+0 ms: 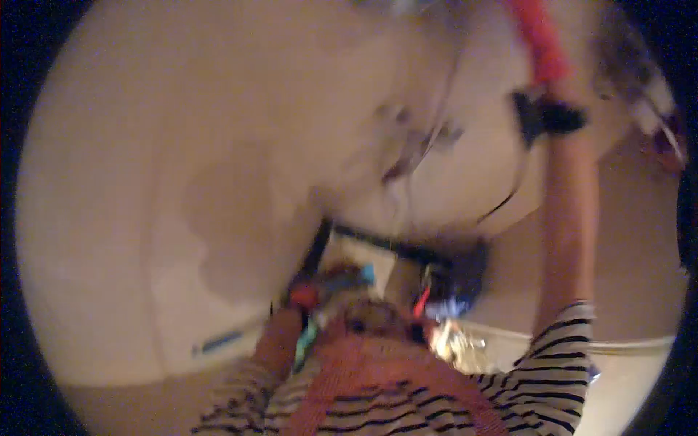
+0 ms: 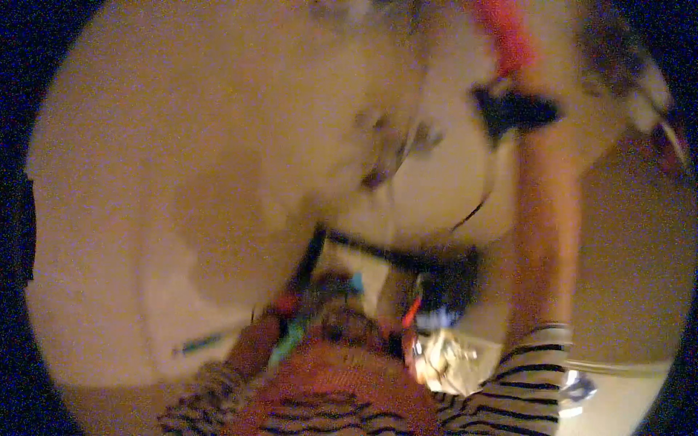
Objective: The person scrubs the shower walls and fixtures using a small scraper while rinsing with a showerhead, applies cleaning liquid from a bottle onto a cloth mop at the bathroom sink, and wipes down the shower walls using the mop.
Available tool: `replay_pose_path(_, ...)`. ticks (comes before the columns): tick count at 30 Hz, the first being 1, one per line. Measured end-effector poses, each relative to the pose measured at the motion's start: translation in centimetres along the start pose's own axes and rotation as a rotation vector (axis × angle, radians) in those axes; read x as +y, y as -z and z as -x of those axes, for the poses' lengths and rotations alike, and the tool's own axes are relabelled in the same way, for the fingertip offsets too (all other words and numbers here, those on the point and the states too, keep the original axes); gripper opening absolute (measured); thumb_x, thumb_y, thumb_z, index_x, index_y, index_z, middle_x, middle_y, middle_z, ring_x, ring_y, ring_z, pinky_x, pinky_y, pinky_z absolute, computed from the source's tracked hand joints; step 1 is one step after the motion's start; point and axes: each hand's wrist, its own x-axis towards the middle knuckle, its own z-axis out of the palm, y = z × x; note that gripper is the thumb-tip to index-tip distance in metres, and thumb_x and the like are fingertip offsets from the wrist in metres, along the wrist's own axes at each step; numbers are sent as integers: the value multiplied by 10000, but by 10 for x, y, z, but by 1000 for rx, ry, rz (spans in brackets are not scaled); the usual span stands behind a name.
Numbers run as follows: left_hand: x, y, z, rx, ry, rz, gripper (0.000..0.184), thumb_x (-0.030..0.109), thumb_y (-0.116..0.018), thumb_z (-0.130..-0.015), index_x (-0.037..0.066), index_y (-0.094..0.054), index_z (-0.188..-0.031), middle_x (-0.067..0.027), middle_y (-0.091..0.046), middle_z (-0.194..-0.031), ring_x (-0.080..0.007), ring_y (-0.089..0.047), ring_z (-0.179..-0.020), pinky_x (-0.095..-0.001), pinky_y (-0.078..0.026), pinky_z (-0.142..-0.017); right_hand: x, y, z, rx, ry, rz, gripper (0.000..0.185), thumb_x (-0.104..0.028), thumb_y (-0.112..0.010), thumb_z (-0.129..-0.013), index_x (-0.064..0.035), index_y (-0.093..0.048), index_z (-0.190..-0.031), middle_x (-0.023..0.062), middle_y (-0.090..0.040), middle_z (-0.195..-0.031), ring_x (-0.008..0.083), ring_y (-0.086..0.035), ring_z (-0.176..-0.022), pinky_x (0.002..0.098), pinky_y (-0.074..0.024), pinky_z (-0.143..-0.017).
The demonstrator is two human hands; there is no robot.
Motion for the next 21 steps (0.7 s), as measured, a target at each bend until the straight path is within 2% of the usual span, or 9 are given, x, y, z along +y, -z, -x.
replay_pose_path(3,-21,-27,44,-21,236,-11,305,315,-543,-794,98,-671,-965,-110,-678,-880,-258,-660,-788,-405,-523,-668,1,1,44,-158,-12,101,509,-201,-629,-844,-51,-450,-1297,76,-554,-1160,137,-535,-1036,274,-422,-886)
replay_pose_path(5,-36,-76,27,-25,373,69,276,281,-529,-801,116,-681,-961,-99,-679,-895,-255,-662,-830,-405,-528,-677,16,5,55,-227,-15,155,509,-201,-630,-844,-50,-451,-1295,75,-555,-1152,137,-536,-1029,273,-422,-882)
replay_pose_path(8,-49,-133,37,45,465,77,256,247,-522,-797,96,-687,-923,-108,-676,-893,-266,-662,-832,-422,-528,-685,20,19,61,-272,-27,205,508,-203,-632,-843,-50,-453,-1294,73,-556,-1140,136,-536,-1019,271,-422,-878)
replay_pose_path(9,-43,-118,52,-39,518,147,245,229,-531,-786,80,-686,-904,-109,-675,-898,-288,-657,-839,-420,-527,-700,19,21,63,-293,-34,217,508,-203,-632,-842,-50,-454,-1293,73,-556,-1137,136,-536,-1016,270,-422,-876)
replay_pose_path(13,-75,-157,55,-134,450,244,239,224,-531,-775,94,-689,-899,-112,-674,-907,-294,-652,-858,-428,-526,-701,9,26,67,-364,-58,254,508,-205,-634,-841,-50,-457,-1290,71,-558,-1121,134,-536,-1003,268,-422,-869)
replay_pose_path(21,-106,-135,51,-313,521,322,275,228,-498,-783,89,-687,-926,-116,-668,-972,-301,-647,-889,-449,-521,-716,-28,49,64,-400,-119,283,506,-209,-638,-838,-49,-463,-1286,66,-562,-1090,132,-536,-977,263,-421,-856)
